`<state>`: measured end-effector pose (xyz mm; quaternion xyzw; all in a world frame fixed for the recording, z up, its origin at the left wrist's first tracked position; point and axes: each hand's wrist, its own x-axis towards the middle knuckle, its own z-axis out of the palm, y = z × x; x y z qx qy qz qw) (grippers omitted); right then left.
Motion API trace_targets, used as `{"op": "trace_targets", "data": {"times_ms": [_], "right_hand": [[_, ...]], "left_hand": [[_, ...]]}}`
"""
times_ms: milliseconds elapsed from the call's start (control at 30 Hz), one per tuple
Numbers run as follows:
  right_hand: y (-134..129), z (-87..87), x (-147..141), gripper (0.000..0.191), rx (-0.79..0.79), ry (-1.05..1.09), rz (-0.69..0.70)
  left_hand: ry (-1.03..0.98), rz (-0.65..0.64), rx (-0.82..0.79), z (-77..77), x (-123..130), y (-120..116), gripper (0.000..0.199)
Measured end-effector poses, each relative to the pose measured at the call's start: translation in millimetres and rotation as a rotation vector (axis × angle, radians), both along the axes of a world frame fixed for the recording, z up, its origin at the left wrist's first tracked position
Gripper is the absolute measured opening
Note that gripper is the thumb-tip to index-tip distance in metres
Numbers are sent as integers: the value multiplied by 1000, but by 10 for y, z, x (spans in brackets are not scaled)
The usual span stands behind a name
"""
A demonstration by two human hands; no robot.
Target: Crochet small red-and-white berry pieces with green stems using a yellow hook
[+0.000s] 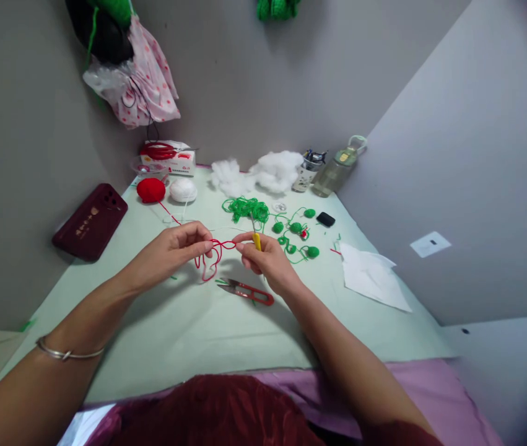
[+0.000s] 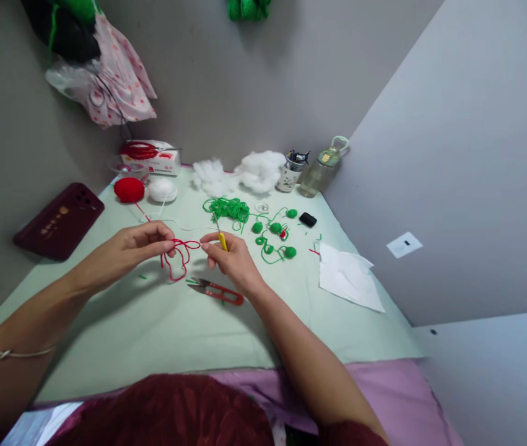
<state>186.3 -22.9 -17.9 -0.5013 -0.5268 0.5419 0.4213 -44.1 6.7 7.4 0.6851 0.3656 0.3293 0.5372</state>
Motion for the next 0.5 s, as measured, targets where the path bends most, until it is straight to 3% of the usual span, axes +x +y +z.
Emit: {"op": "trace_targets", "data": {"times_ms": [133,233,367,500], "right_hand": [[16,-81,-45,33,-61,-12,128],[38,-117,-103,25,-56,-31,140],[76,-63,15,28,4,-74,6],[51,83,360,34,56,-62,-167]], "left_hand": [[-10,-14,-16,19,39,-8,20],[-16,-28,-12,44,60,-13,20],[76,49,62,28,-37,52,24],[214,184,204,-117,-392,260,24]]}}
